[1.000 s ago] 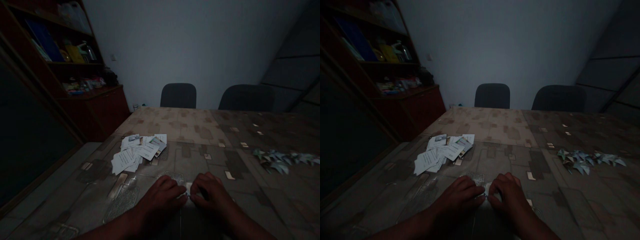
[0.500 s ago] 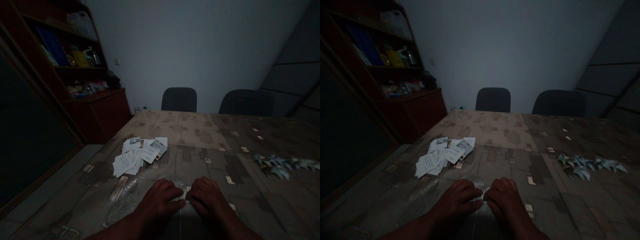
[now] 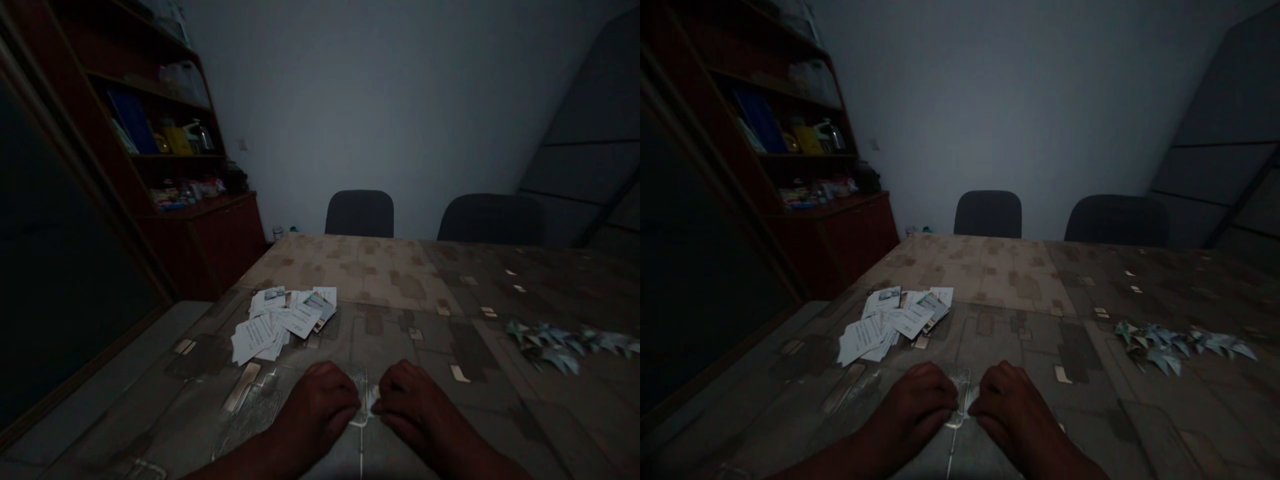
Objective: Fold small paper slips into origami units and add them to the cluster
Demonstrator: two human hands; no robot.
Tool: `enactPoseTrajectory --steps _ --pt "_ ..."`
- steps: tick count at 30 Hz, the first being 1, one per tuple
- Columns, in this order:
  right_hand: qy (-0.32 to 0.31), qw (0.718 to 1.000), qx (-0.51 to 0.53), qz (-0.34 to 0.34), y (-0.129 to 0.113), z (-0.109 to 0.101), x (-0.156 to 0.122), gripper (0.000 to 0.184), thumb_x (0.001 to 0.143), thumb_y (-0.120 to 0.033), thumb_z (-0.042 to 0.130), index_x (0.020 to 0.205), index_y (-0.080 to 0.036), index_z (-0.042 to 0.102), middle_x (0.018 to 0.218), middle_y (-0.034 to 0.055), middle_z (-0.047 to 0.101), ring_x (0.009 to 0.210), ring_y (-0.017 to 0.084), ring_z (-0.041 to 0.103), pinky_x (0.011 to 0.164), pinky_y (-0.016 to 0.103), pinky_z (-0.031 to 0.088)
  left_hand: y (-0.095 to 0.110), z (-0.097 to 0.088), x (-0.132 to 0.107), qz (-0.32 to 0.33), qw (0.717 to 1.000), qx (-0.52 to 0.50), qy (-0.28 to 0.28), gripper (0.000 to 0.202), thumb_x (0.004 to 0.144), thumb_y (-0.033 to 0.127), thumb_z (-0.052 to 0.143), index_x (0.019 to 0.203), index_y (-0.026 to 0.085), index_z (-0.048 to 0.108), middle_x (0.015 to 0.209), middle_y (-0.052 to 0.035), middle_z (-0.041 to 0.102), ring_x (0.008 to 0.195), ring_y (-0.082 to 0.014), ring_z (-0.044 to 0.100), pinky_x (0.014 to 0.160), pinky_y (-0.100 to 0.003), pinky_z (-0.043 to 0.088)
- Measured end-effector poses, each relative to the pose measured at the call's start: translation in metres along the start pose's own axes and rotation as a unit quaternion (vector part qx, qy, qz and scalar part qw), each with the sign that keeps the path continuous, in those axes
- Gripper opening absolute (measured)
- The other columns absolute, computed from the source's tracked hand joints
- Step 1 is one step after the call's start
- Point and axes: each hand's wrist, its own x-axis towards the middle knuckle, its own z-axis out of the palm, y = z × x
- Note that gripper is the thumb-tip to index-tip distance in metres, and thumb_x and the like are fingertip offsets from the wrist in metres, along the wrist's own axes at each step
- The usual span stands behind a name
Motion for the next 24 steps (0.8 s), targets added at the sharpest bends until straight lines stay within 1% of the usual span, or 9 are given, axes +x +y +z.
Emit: enactPoseTrajectory --steps 3,7,11,14,16,18,20,24 --pt "0.0 0.999 -0.035 -0.031 0.004 0.007 0.003 0.014 0.085 -0.01 0.067 0.092 -0.023 0.067 0.093 0.0011 0.066 0.088 0.019 0.057 0.076 0.031 0.04 -0.003 0.0 0.008 -0.045 0.998 -0.038 0.0 0.016 0.087 0.012 0.056 0.085 0.017 0.071 0.083 -0.0047 0.071 0.082 -0.019 0.061 0.078 -0.032 0.045" --pt "0.026 0.99 -0.118 -0.067 0.007 0.021 0.009 0.013 0.083 -0.009 0.07 0.08 -0.02 0.063 0.08 0.0001 0.066 0.078 0.018 0.056 0.07 0.03 0.038 -0.008 0.001 0.026 -0.087 0.994 -0.069 0.015 0.018 0.081 0.007 0.058 0.08 0.017 0.072 0.079 -0.0042 0.072 0.079 -0.0187 0.064 0.077 -0.031 0.046" --pt "0.036 0.988 -0.134 -0.065 0.008 0.027 0.013 0.015 0.083 -0.009 0.071 0.075 -0.019 0.063 0.077 0.0005 0.067 0.077 0.018 0.058 0.069 0.029 0.038 -0.012 0.005 0.036 -0.114 0.99 -0.077 0.03 0.019 0.078 0.005 0.057 0.078 0.016 0.073 0.078 -0.0048 0.073 0.079 -0.0192 0.066 0.076 -0.031 0.047" --pt "0.029 0.99 -0.127 -0.057 0.008 0.022 0.014 0.014 0.079 -0.01 0.075 0.077 -0.02 0.065 0.079 -0.0014 0.069 0.077 0.017 0.06 0.071 0.028 0.041 -0.016 0.006 0.033 -0.093 0.993 -0.069 0.034 0.017 0.081 0.006 0.057 0.082 0.015 0.072 0.081 -0.0063 0.072 0.082 -0.0204 0.065 0.077 -0.033 0.046" --pt "0.026 0.991 -0.12 -0.052 0.006 0.017 0.014 0.015 0.077 -0.011 0.077 0.08 -0.02 0.065 0.082 -0.0018 0.07 0.078 0.016 0.06 0.073 0.026 0.042 -0.018 0.005 0.028 -0.036 0.999 -0.025 0.005 0.016 0.084 0.009 0.058 0.087 0.016 0.071 0.086 -0.0059 0.072 0.085 -0.0207 0.063 0.083 -0.036 0.043" --pt "0.032 0.992 -0.114 -0.038 0.005 0.013 0.012 0.015 0.076 -0.01 0.076 0.081 -0.02 0.065 0.083 -0.0009 0.07 0.078 0.016 0.06 0.073 0.026 0.042 -0.019 0.003 0.024 -0.003 1.0 0.025 -0.019 0.014 0.087 0.013 0.059 0.093 0.018 0.071 0.093 -0.0056 0.07 0.09 -0.0214 0.06 0.085 -0.037 0.041" --pt "0.066 0.99 -0.119 -0.042 0.005 0.013 0.01 0.015 0.076 -0.011 0.077 0.078 -0.02 0.065 0.08 -0.0008 0.068 0.076 0.016 0.059 0.071 0.026 0.041 -0.02 0.002 0.022 0.004 0.998 0.057 -0.025 0.013 0.088 0.015 0.062 0.096 0.019 0.071 0.097 -0.0054 0.068 0.092 -0.0214 0.058 0.085 -0.037 0.04" --pt "0.158 0.972 -0.147 -0.095 0.008 0.023 0.01 0.018 0.075 -0.011 0.077 0.069 -0.02 0.062 0.066 -0.0026 0.064 0.067 0.016 0.053 0.065 0.028 0.036 -0.022 0.005 0.023 0.02 0.997 0.078 -0.012 0.009 0.087 0.015 0.063 0.09 0.019 0.071 0.092 -0.0047 0.066 0.09 -0.0207 0.056 0.083 -0.036 0.038"
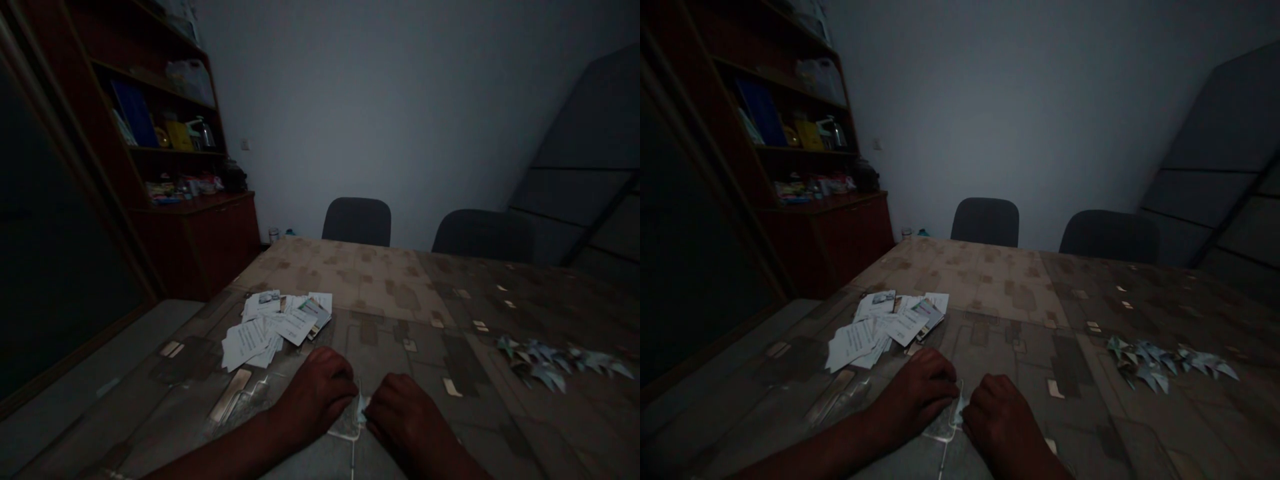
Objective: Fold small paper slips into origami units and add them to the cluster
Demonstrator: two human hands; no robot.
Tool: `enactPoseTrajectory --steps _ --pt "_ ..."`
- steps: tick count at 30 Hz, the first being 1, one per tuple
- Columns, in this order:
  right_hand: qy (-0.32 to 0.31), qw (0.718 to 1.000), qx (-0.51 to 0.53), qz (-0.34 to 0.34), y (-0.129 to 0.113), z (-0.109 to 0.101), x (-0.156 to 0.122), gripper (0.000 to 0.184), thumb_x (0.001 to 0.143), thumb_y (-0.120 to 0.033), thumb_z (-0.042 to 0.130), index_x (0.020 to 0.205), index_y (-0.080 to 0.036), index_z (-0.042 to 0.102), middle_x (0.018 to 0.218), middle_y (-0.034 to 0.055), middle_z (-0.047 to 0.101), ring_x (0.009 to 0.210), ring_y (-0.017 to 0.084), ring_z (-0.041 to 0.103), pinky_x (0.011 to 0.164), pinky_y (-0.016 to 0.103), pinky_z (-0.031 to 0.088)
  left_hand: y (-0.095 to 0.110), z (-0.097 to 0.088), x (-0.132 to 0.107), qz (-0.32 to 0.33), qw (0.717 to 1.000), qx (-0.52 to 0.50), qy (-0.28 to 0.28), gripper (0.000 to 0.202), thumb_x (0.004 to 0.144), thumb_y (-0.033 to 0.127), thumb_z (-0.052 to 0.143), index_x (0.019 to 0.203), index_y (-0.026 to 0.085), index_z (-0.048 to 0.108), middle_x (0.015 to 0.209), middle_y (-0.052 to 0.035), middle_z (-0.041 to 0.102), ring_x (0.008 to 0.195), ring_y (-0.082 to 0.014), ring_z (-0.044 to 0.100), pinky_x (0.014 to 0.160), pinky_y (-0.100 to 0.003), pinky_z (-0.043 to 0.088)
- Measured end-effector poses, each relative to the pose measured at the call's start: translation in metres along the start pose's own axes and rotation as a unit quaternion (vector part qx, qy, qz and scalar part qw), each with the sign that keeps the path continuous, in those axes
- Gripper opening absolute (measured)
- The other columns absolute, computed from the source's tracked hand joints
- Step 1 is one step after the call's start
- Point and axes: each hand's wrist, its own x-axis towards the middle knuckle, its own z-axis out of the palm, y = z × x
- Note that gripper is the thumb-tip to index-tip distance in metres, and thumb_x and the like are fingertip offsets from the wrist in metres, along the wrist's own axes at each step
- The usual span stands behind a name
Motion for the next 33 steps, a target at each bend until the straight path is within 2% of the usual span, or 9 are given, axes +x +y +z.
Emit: enactPoseTrajectory --steps 6,12,16,22,28,33 --pt "0.058 0.998 -0.008 -0.034 -0.002 0.013 -0.001 0.023 0.083 -0.005 0.063 0.064 -0.018 0.058 0.061 -0.0003 0.059 0.062 0.016 0.047 0.064 0.03 0.033 -0.001 0.003 0.001 0.033 0.998 -0.003 0.053 0.016 0.092 0.014 0.053 0.086 0.016 0.068 0.083 -0.0059 0.064 0.082 -0.02 0.054 0.077 -0.036 0.038" --pt "0.076 0.996 -0.006 -0.041 -0.001 0.011 0.002 0.025 0.086 -0.008 0.061 0.064 -0.019 0.057 0.06 0.0 0.058 0.062 0.016 0.047 0.062 0.029 0.032 0.001 0.0 0.002 0.104 0.994 0.004 0.016 0.018 0.093 0.024 0.054 0.083 0.016 0.067 0.082 -0.0061 0.065 0.079 -0.0198 0.054 0.078 -0.038 0.038" --pt "0.062 0.998 -0.001 -0.028 -0.001 0.009 0.002 0.023 0.082 -0.007 0.063 0.064 -0.019 0.057 0.061 -0.0004 0.059 0.063 0.016 0.049 0.062 0.029 0.032 0.0 0.001 0.003 0.141 0.989 0.047 0.021 0.023 0.092 0.034 0.061 0.077 0.018 0.066 0.078 -0.0034 0.065 0.077 -0.0184 0.053 0.08 -0.037 0.038" --pt "0.029 0.999 0.015 -0.004 -0.003 0.006 0.001 0.023 0.074 -0.002 0.067 0.064 -0.019 0.056 0.064 -0.0013 0.06 0.064 0.015 0.051 0.062 0.028 0.034 0.006 0.007 0.005 0.171 0.973 0.147 0.05 0.034 0.093 0.013 0.052 0.059 0.017 0.053 0.059 0.0006 0.053 0.063 -0.0149 0.043 0.077 -0.035 0.038" --pt "0.0 0.999 0.038 0.014 -0.003 -0.001 0.0 0.015 0.074 -0.01 0.071 0.073 -0.019 0.059 0.071 0.0002 0.062 0.069 0.017 0.052 0.065 0.029 0.037 0.003 0.011 0.006 0.155 0.976 0.138 0.058 0.026 0.086 0.011 0.054 0.061 0.018 0.053 0.06 -0.0005 0.055 0.063 -0.016 0.046 0.074 -0.034 0.04" --pt "0.028 0.998 0.048 0.033 -0.003 -0.002 0.001 0.014 0.085 -0.01 0.059 0.075 -0.019 0.058 0.071 0.0023 0.062 0.067 0.018 0.051 0.065 0.03 0.036 0.003 0.012 0.005 0.113 0.987 0.035 0.11 0.015 0.08 0.008 0.055 0.068 0.017 0.059 0.064 -0.0024 0.062 0.064 -0.0161 0.051 0.068 -0.032 0.038"
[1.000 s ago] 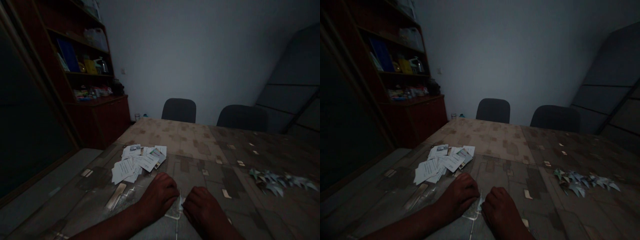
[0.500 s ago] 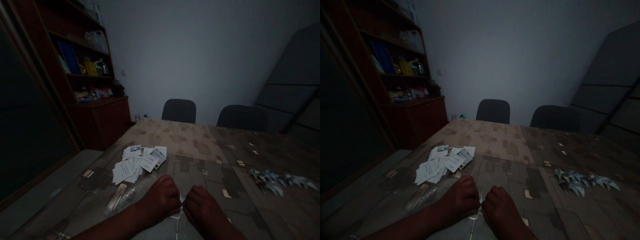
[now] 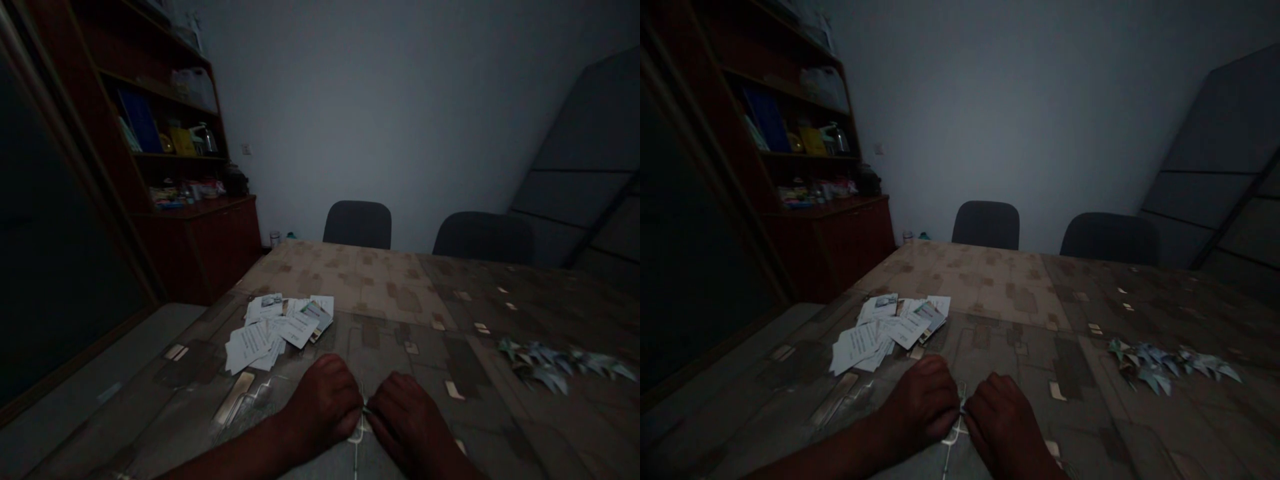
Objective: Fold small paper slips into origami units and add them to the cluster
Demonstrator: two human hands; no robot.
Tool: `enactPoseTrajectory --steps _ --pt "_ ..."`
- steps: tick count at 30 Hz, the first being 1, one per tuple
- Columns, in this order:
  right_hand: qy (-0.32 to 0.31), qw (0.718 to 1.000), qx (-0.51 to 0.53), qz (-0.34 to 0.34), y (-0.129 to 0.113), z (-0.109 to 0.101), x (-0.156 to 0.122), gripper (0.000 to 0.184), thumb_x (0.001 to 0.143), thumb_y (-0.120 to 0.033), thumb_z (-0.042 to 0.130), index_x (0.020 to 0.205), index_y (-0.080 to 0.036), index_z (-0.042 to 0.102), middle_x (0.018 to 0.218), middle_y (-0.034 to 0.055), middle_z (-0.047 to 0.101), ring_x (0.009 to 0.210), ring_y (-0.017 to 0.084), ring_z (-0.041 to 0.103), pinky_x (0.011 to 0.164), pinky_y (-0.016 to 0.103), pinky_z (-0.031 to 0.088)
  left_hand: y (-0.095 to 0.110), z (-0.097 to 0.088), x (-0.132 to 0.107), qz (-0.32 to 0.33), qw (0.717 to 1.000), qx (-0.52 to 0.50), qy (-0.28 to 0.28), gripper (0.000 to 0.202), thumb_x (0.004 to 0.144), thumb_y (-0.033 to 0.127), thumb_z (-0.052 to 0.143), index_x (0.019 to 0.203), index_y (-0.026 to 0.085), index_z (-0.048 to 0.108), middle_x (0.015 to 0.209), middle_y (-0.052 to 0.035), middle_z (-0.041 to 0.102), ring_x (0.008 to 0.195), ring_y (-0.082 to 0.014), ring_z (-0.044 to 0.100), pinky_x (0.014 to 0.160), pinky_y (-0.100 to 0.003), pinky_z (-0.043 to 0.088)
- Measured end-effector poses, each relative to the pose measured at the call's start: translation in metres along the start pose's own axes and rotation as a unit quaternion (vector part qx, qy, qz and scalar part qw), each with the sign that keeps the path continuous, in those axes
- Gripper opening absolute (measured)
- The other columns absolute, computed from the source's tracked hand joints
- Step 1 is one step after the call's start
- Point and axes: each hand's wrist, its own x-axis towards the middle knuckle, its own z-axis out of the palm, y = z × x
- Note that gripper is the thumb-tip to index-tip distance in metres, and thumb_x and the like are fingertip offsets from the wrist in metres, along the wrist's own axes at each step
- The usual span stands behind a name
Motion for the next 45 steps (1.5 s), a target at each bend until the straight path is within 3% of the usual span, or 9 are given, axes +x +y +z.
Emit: enactPoseTrajectory --steps 6,15,18,22,24,31,39,42,45 --pt "0.011 0.994 0.1 0.038 -0.006 -0.012 0.002 0.017 0.096 -0.02 0.051 0.081 -0.019 0.057 0.072 0.0023 0.06 0.068 0.017 0.054 0.062 0.028 0.038 0.012 -0.009 0.005 -0.11 0.982 -0.149 0.026 0.014 0.085 0.029 0.067 0.079 0.016 0.067 0.073 -0.0052 0.069 0.071 -0.0186 0.059 0.068 -0.031 0.039" --pt "0.005 0.961 0.219 0.169 -0.015 -0.018 0.006 0.022 0.095 -0.032 0.054 0.077 -0.02 0.058 0.074 0.0008 0.059 0.07 0.017 0.057 0.064 0.027 0.042 0.024 -0.012 0.012 -0.242 0.937 -0.245 0.059 0.027 0.081 0.032 0.072 0.061 0.015 0.065 0.06 -0.0021 0.061 0.065 -0.0168 0.055 0.064 -0.028 0.037" --pt "-0.002 0.932 0.287 0.221 -0.018 -0.02 0.009 0.027 0.093 -0.039 0.052 0.075 -0.02 0.059 0.073 0.0001 0.057 0.07 0.017 0.056 0.063 0.027 0.041 0.026 -0.016 0.015 -0.32 0.89 -0.323 0.039 0.032 0.078 0.042 0.071 0.063 0.014 0.066 0.065 -0.0025 0.059 0.066 -0.0172 0.054 0.064 -0.027 0.038" --pt "-0.021 0.866 0.39 0.313 -0.015 -0.016 0.008 0.035 0.087 -0.049 0.057 0.07 -0.019 0.057 0.064 -0.0029 0.05 0.062 0.015 0.048 0.055 0.024 0.036 0.024 -0.017 0.016 -0.428 0.786 -0.446 -0.004 0.035 0.07 0.046 0.072 0.066 0.013 0.063 0.061 0.0003 0.054 0.06 -0.0149 0.05 0.057 -0.024 0.035" --pt "-0.026 0.848 0.415 0.328 -0.012 -0.012 0.006 0.037 0.085 -0.052 0.057 0.07 -0.019 0.055 0.061 -0.0045 0.045 0.058 0.013 0.042 0.051 0.023 0.032 0.021 -0.014 0.014 -0.446 0.757 -0.478 -0.01 0.034 0.068 0.046 0.073 0.066 0.013 0.061 0.058 0.0022 0.051 0.056 -0.0131 0.047 0.055 -0.023 0.033" --pt "0.018 0.872 0.358 0.332 -0.006 -0.012 0.003 0.03 0.083 -0.044 0.059 0.067 -0.02 0.052 0.063 -0.0033 0.048 0.062 0.015 0.046 0.054 0.023 0.036 0.013 -0.008 0.009 -0.456 0.782 -0.422 0.047 0.027 0.069 0.037 0.072 0.063 0.015 0.058 0.058 0.004 0.05 0.059 -0.0127 0.045 0.057 -0.023 0.035" --pt "-0.01 0.872 0.376 0.314 -0.014 -0.012 0.003 0.033 0.081 -0.047 0.062 0.065 -0.019 0.056 0.062 -0.0032 0.05 0.059 0.014 0.048 0.055 0.023 0.038 0.024 -0.009 0.009 -0.449 0.782 -0.43 0.053 0.01 0.069 0.022 0.069 0.075 0.014 0.067 0.067 0.0 0.06 0.067 -0.0158 0.054 0.064 -0.025 0.041" --pt "0.021 0.877 0.366 0.311 -0.019 -0.012 0.002 0.033 0.081 -0.048 0.062 0.065 -0.02 0.057 0.063 -0.0027 0.051 0.059 0.014 0.049 0.055 0.023 0.039 0.027 -0.007 0.006 -0.455 0.776 -0.427 0.087 0.018 0.067 0.015 0.071 0.084 0.016 0.066 0.072 0.0004 0.062 0.07 -0.0159 0.056 0.067 -0.025 0.043" --pt "0.049 0.878 0.36 0.31 -0.02 -0.012 0.002 0.035 0.084 -0.05 0.06 0.067 -0.02 0.058 0.063 -0.0025 0.052 0.059 0.014 0.05 0.053 0.022 0.039 0.028 -0.006 0.006 -0.451 0.761 -0.453 0.111 0.019 0.065 0.016 0.073 0.079 0.017 0.061 0.069 0.0016 0.06 0.067 -0.0148 0.056 0.064 -0.024 0.043"
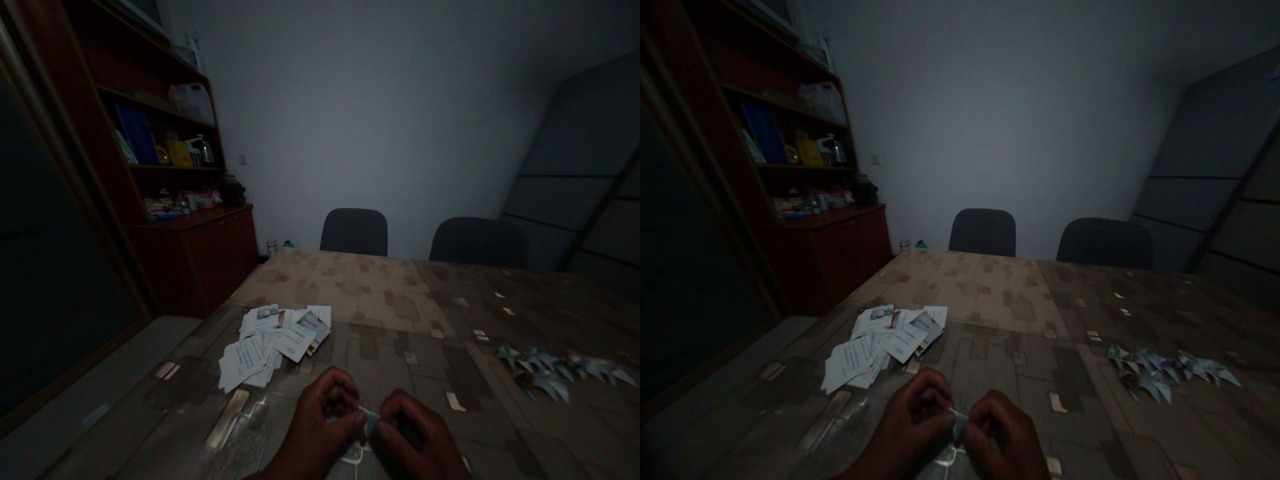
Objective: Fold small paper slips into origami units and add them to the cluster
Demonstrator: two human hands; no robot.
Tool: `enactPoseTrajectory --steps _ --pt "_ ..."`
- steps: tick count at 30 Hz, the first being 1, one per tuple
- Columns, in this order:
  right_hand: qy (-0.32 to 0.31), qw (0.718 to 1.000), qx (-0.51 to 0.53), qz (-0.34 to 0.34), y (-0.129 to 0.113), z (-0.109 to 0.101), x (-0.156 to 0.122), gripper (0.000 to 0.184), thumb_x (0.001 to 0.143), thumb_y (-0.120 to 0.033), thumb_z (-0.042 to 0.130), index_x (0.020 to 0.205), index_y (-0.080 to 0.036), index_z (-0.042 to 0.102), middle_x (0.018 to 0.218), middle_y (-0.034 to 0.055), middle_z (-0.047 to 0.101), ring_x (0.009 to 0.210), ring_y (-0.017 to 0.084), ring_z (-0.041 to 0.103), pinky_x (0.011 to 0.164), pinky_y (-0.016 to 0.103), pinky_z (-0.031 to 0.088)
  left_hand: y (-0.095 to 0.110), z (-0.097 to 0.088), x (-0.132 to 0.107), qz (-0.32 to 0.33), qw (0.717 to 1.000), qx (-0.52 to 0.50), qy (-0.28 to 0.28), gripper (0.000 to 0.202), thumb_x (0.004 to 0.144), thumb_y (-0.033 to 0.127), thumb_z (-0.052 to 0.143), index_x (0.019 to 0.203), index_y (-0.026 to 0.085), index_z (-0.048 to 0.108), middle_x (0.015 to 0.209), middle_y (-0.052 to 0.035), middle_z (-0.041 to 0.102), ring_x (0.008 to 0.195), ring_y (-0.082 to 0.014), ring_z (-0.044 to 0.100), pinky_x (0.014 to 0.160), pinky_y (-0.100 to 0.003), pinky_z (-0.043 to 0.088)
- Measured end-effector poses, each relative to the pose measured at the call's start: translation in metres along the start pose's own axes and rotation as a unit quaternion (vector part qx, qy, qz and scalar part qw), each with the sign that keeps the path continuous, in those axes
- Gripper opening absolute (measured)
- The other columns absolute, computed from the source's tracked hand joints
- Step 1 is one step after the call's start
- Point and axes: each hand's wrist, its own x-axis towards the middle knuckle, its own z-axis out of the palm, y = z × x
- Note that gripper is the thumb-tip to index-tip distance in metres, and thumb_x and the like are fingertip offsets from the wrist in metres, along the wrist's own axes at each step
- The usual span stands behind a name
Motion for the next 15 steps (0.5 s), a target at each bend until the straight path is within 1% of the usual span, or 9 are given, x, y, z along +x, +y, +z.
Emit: enactPoseTrajectory --steps 3,5,7,10,13,15 --pt "0.001 1.0 -0.014 -0.024 0.0015 -0.0017 -0.0003 0.035 0.086 -0.051 0.057 0.069 -0.02 0.06 0.064 -0.0016 0.054 0.059 0.014 0.052 0.053 0.022 0.041 0.0002 0.0016 0.0011 -0.004 1.0 -0.01 -0.006 0.017 0.066 0.019 0.074 0.071 0.017 0.058 0.065 0.0023 0.058 0.063 -0.0133 0.054 0.06 -0.022 0.041" --pt "-0.002 0.998 -0.032 -0.054 0.0025 -0.0035 -0.0005 0.029 0.088 -0.045 0.056 0.075 -0.02 0.062 0.067 -0.0005 0.058 0.062 0.015 0.057 0.056 0.022 0.045 -0.0002 0.0029 0.0022 -0.015 1.0 -0.002 -0.003 0.015 0.066 0.018 0.073 0.068 0.016 0.058 0.062 0.003 0.056 0.06 -0.0121 0.052 0.058 -0.021 0.039" --pt "-0.014 0.994 -0.057 -0.093 0.0029 -0.0053 -0.0008 0.019 0.09 -0.036 0.056 0.082 -0.021 0.064 0.072 0.0006 0.062 0.066 0.016 0.061 0.061 0.023 0.048 -0.0008 0.0046 0.0027 -0.033 0.999 -0.009 0.0 0.014 0.064 0.017 0.072 0.066 0.015 0.058 0.06 0.004 0.054 0.058 -0.0111 0.049 0.057 -0.021 0.038" --pt "-0.031 0.985 -0.096 -0.139 0.0031 -0.0065 -0.0018 0.009 0.09 -0.028 0.057 0.087 -0.022 0.064 0.075 0.0006 0.065 0.067 0.015 0.064 0.062 0.022 0.05 -0.0009 0.0071 0.0013 -0.047 0.998 -0.037 -0.012 0.015 0.062 0.019 0.073 0.067 0.015 0.06 0.06 0.0036 0.055 0.059 -0.0116 0.05 0.057 -0.021 0.038" --pt "-0.014 0.976 -0.135 -0.169 0.0043 -0.0057 -0.0031 0.005 0.091 -0.026 0.058 0.09 -0.023 0.062 0.076 0.0011 0.066 0.066 0.016 0.064 0.059 0.022 0.051 0.0007 0.0082 -0.0017 -0.048 0.998 -0.028 -0.017 0.015 0.064 0.023 0.073 0.07 0.014 0.062 0.063 0.0009 0.059 0.062 -0.0132 0.052 0.059 -0.023 0.039" --pt "-0.002 0.963 -0.17 -0.208 0.0059 -0.0051 -0.0035 0.006 0.093 -0.023 0.056 0.094 -0.023 0.062 0.078 0.0021 0.067 0.068 0.017 0.065 0.06 0.024 0.052 0.0024 0.0084 -0.003 -0.05 0.999 -0.01 -0.015 0.017 0.066 0.026 0.073 0.071 0.013 0.064 0.064 0.0 0.059 0.063 -0.0135 0.051 0.059 -0.023 0.038"
